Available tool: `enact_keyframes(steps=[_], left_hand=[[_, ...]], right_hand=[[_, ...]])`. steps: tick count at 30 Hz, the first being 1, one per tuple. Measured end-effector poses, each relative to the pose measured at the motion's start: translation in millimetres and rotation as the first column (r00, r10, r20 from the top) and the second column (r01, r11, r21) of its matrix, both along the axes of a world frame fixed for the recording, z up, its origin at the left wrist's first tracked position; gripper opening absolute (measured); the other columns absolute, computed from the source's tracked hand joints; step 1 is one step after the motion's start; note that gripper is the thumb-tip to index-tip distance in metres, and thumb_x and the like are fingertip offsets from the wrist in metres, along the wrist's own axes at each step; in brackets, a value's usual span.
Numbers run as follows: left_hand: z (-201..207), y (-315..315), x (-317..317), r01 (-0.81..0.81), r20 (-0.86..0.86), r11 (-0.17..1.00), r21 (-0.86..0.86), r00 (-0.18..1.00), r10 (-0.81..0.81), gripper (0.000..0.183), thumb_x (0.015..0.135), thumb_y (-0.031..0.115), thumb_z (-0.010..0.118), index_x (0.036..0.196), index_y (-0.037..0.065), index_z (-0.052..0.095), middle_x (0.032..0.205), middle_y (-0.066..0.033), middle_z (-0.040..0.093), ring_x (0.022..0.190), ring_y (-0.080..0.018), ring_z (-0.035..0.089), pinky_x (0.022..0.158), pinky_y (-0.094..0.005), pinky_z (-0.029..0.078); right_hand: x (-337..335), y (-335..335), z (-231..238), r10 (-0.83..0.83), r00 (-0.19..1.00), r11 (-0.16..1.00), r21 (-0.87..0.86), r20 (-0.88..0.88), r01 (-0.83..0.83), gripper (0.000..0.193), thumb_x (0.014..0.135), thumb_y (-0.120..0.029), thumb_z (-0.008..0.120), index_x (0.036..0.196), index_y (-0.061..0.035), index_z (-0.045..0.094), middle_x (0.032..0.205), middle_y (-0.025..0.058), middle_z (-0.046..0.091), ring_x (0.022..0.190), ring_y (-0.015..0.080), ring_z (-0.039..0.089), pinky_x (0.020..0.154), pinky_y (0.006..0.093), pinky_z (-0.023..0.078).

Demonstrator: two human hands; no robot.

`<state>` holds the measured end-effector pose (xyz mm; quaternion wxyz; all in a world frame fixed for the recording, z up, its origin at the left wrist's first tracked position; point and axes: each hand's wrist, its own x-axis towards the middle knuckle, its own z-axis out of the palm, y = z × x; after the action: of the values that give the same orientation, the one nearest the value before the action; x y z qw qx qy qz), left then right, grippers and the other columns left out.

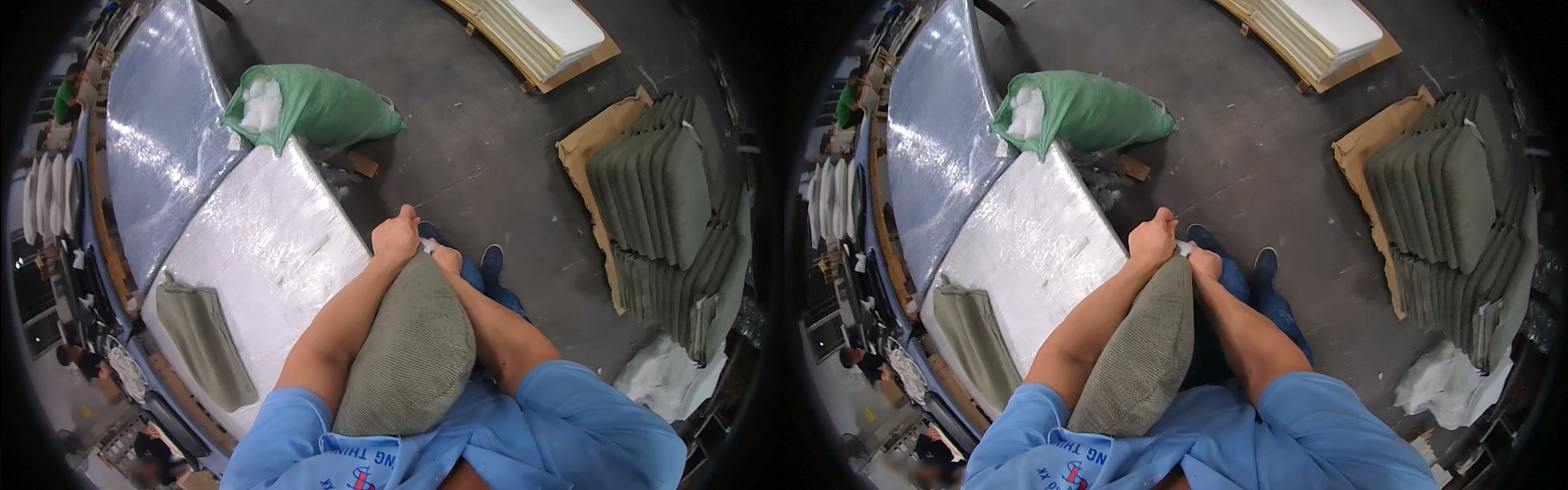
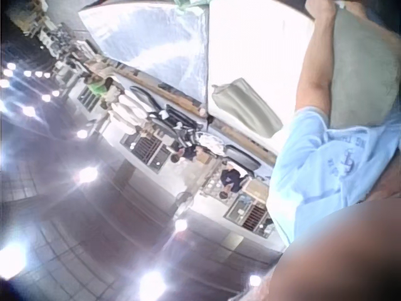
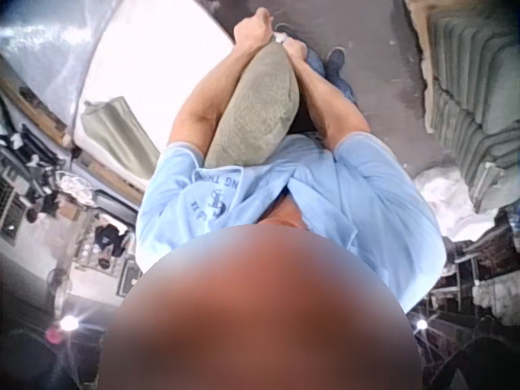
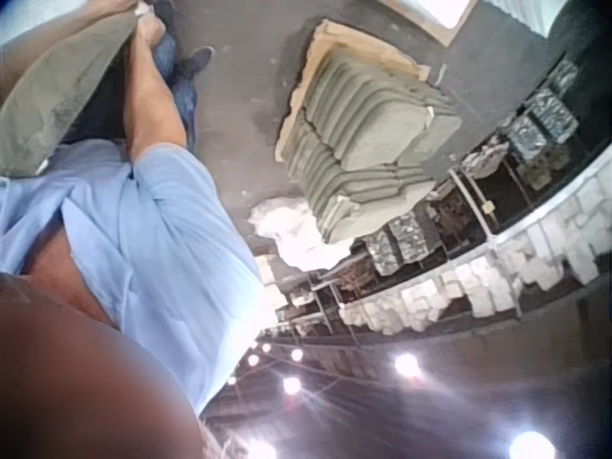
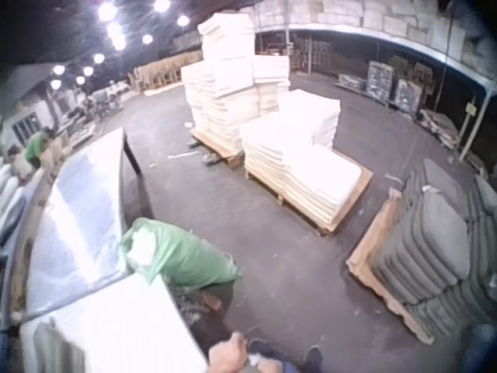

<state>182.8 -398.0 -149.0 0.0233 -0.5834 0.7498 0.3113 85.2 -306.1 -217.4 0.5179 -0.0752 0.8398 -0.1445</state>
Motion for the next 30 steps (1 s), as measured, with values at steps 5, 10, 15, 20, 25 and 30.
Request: enact_keyframes(steps=[5,10,15,20,25,30], left_hand=[[-13,-16,-2,0.062,-0.057,0.998,0.023,0.996,-0.061,0.021,0.101,0.029,0.055,0.107,0.010,0.058,0.082,-0.0230,0.072,0.080,-0.0439,0.072,0.073,-0.0559,0.055],[-30,-16,17,0.086,-0.009,0.995,0.045,0.996,-0.085,0.022,0.102,0.028,0.051,0.107,0.007,0.055,0.081,-0.0265,0.071,0.079,-0.0461,0.071,0.072,-0.0573,0.055],[-23,-22,0,0.096,-0.071,0.995,0.035,0.993,-0.093,0.021,0.101,0.027,0.052,0.107,0.007,0.055,0.080,-0.0267,0.071,0.079,-0.0463,0.071,0.072,-0.0581,0.054],[-31,-13,18,0.019,-0.025,0.998,0.055,1.000,-0.018,0.022,0.102,0.027,0.051,0.107,0.006,0.056,0.080,-0.0264,0.071,0.079,-0.0462,0.071,0.073,-0.0583,0.054],[-26,-16,22,-0.007,0.022,0.997,0.072,1.000,0.006,0.023,0.103,0.025,0.048,0.112,0.004,0.055,0.087,-0.0268,0.073,0.085,-0.0450,0.072,0.078,-0.0569,0.054],[-23,-30,-6,0.070,0.055,0.997,0.016,0.996,-0.071,0.023,0.102,0.028,0.051,0.110,0.007,0.054,0.080,-0.0266,0.071,0.080,-0.0465,0.071,0.075,-0.0581,0.054]], right_hand=[[-6,7,-53,0.527,0.810,0.827,-0.066,-0.258,-0.559,0.058,0.090,-0.058,0.062,0.111,-0.0063,0.077,0.111,0.0207,0.074,0.113,0.0348,0.069,0.095,0.0434,0.052],[0,-5,-41,0.739,0.643,0.664,0.057,-0.202,-0.746,0.057,0.086,-0.059,0.062,0.112,-0.0111,0.078,0.114,0.0183,0.075,0.112,0.0343,0.071,0.094,0.0456,0.054],[-11,18,-78,0.763,0.600,0.624,0.034,-0.242,-0.781,0.049,0.090,-0.053,0.058,0.112,-0.0129,0.078,0.115,0.0143,0.075,0.110,0.0359,0.071,0.095,0.0475,0.054],[5,2,-55,0.490,0.856,0.863,-0.044,-0.164,-0.503,0.047,0.090,-0.045,0.057,0.104,-0.0051,0.077,0.109,0.0233,0.073,0.112,0.0357,0.069,0.097,0.0455,0.051],[15,-12,-26,0.095,0.991,0.993,-0.083,0.093,-0.087,0.048,0.089,-0.044,0.057,0.100,-0.0022,0.077,0.108,0.0203,0.074,0.108,0.0366,0.070,0.091,0.0468,0.053],[2,-12,-54,0.257,0.957,0.967,0.033,-0.138,-0.254,0.053,0.092,-0.050,0.061,0.103,-0.0018,0.078,0.113,0.0248,0.072,0.113,0.0396,0.068,0.098,0.0457,0.050]])
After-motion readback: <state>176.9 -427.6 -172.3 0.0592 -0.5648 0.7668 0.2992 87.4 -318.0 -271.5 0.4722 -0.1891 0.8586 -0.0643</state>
